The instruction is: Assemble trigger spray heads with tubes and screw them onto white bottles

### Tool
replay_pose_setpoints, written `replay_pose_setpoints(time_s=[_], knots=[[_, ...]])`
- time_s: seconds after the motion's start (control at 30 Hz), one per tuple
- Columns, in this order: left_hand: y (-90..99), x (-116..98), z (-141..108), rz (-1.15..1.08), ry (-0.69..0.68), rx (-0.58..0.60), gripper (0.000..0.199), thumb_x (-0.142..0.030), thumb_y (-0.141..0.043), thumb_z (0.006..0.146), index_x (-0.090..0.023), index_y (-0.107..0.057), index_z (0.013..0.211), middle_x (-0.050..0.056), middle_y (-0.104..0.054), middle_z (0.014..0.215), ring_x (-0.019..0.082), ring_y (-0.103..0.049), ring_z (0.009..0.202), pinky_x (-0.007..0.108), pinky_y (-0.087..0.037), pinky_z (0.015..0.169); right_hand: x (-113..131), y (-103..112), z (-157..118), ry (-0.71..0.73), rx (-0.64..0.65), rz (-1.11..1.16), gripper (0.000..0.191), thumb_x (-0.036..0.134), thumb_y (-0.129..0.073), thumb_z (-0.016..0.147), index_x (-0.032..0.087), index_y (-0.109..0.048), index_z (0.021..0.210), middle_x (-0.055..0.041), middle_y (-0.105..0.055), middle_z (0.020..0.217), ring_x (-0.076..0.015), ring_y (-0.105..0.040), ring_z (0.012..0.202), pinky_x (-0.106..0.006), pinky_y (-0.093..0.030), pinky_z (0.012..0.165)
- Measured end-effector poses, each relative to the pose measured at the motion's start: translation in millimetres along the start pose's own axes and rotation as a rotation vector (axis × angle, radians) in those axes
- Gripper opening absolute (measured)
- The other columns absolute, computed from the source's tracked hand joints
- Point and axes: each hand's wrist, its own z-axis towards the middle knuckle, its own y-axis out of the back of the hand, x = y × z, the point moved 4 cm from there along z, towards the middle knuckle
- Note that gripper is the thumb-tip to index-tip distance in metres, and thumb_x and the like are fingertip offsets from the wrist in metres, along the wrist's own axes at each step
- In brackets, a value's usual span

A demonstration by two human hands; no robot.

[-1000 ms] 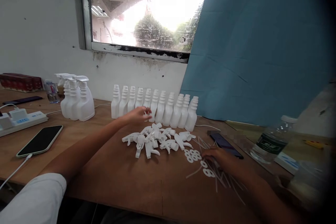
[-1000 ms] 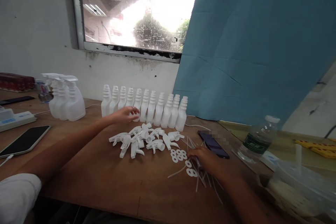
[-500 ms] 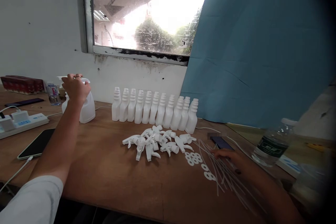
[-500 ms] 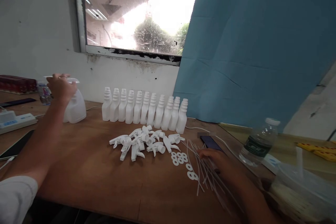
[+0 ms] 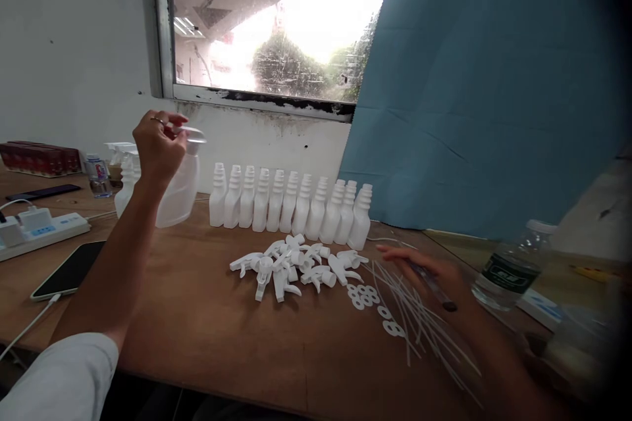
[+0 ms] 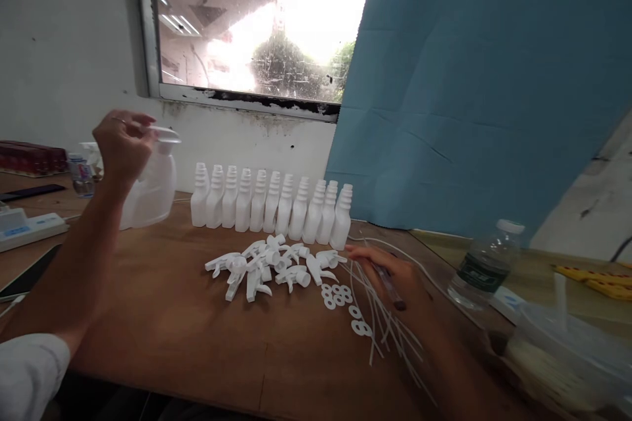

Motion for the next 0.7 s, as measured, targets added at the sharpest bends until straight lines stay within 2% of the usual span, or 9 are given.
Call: replay_pose_setpoints(time_s=[0.03, 0.1, 0.23, 0.33, 0.4, 0.47, 0.53, 0.6, 0.7], knots=[[1.8, -22, -2, -0.105, -0.012, -0.012, 0.022, -0.008, -0.072, 0.072, -0.016, -0.071, 0.092, -0.002, -0.062, 0.083, 0.008, -0.051, 0.064, 0.022, -0.048, 0.064, 11, -2, 4, -0.056, -0.049, -0.002, 0.025, 0.034, -0.056, 0.085, 0.026, -0.07, 0.105, -0.0086, -0.072, 0.111, -0.0309, -0.067, 0.104, -0.042, -0.053, 0.088], [4.1, -64, -10, -0.303, -0.024, 0.022, 0.02, -0.012, -0.073, 0.074, -0.017, -0.07, 0.093, -0.001, -0.065, 0.084, 0.009, -0.056, 0.066, 0.023, -0.051, 0.063, 38, -11, 11, -0.095, -0.118, 0.024, 0.028, 0.04, -0.057, 0.087, 0.025, -0.07, 0.106, -0.0086, -0.073, 0.101, -0.0288, -0.07, 0.092, -0.039, -0.056, 0.078], [1.5, -133, -38, -0.687, 0.006, 0.188, 0.014, -0.015, -0.074, 0.075, -0.019, -0.066, 0.086, -0.002, -0.064, 0.08, 0.009, -0.06, 0.067, 0.024, -0.055, 0.064, 83, -37, 14, -0.073, -0.157, 0.218, 0.031, 0.044, -0.061, 0.087, 0.026, -0.07, 0.11, -0.006, -0.072, 0.104, -0.0267, -0.067, 0.098, -0.036, -0.055, 0.081], [-7.8, -172, -64, -0.881, 0.077, 0.324, 0.013, -0.019, -0.075, 0.076, -0.018, -0.062, 0.078, -0.002, -0.06, 0.078, 0.01, -0.06, 0.069, 0.025, -0.056, 0.063, 96, -51, 7, -0.11, -0.131, 0.363, 0.038, 0.045, -0.064, 0.085, 0.026, -0.066, 0.118, -0.0048, -0.073, 0.101, -0.0257, -0.067, 0.093, -0.033, -0.054, 0.075], [-15.9, -196, -82, -0.978, 0.101, 0.421, 0.014, -0.022, -0.074, 0.078, -0.018, -0.061, 0.075, -0.001, -0.059, 0.081, 0.011, -0.061, 0.072, 0.026, -0.057, 0.065, 95, -55, 3, -0.155, -0.146, 0.439, 0.039, 0.045, -0.068, 0.082, 0.024, -0.068, 0.115, -0.0039, -0.073, 0.092, -0.0239, -0.068, 0.083, -0.029, -0.053, 0.065], [-23.4, -217, -99, -1.058, 0.097, 0.506, 0.013, -0.022, -0.073, 0.079, -0.018, -0.061, 0.076, 0.0, -0.058, 0.084, 0.012, -0.061, 0.077, 0.027, -0.057, 0.071, 89, -56, 2, -0.214, -0.181, 0.541, 0.033, 0.044, -0.072, 0.079, 0.02, -0.072, 0.102, -0.0038, -0.072, 0.084, -0.0217, -0.067, 0.074, -0.027, -0.051, 0.059], [-29.3, -230, -115, -1.126, 0.104, 0.574, 0.012, -0.022, -0.072, 0.08, -0.021, -0.062, 0.087, 0.002, -0.059, 0.095, 0.013, -0.061, 0.086, 0.028, -0.057, 0.078, 82, -55, 3, -0.278, -0.243, 0.709, 0.028, 0.042, -0.074, 0.077, 0.019, -0.072, 0.093, -0.0039, -0.072, 0.083, -0.0202, -0.066, 0.072, -0.026, -0.05, 0.058], [-33.6, -235, -130, -1.164, 0.144, 0.659, 0.031, -0.025, -0.073, 0.08, -0.025, -0.058, 0.107, 0.005, -0.058, 0.112, 0.016, -0.06, 0.098, 0.031, -0.055, 0.084, 73, -54, 5, -0.338, -0.347, 0.895, 0.027, 0.041, -0.076, 0.075, 0.02, -0.071, 0.091, -0.0033, -0.073, 0.084, -0.0193, -0.066, 0.071, -0.027, -0.052, 0.061], [-37.4, -232, -156, -1.079, 0.22, 0.962, 0.069, -0.038, -0.082, 0.068, -0.029, -0.046, 0.126, 0.009, -0.051, 0.129, 0.025, -0.057, 0.109, 0.038, -0.053, 0.087, 60, -46, 6, -0.417, -0.61, 1.049, 0.029, 0.042, -0.077, 0.072, 0.02, -0.068, 0.088, -0.0007, -0.07, 0.077, -0.0173, -0.065, 0.066, -0.029, -0.054, 0.063]])
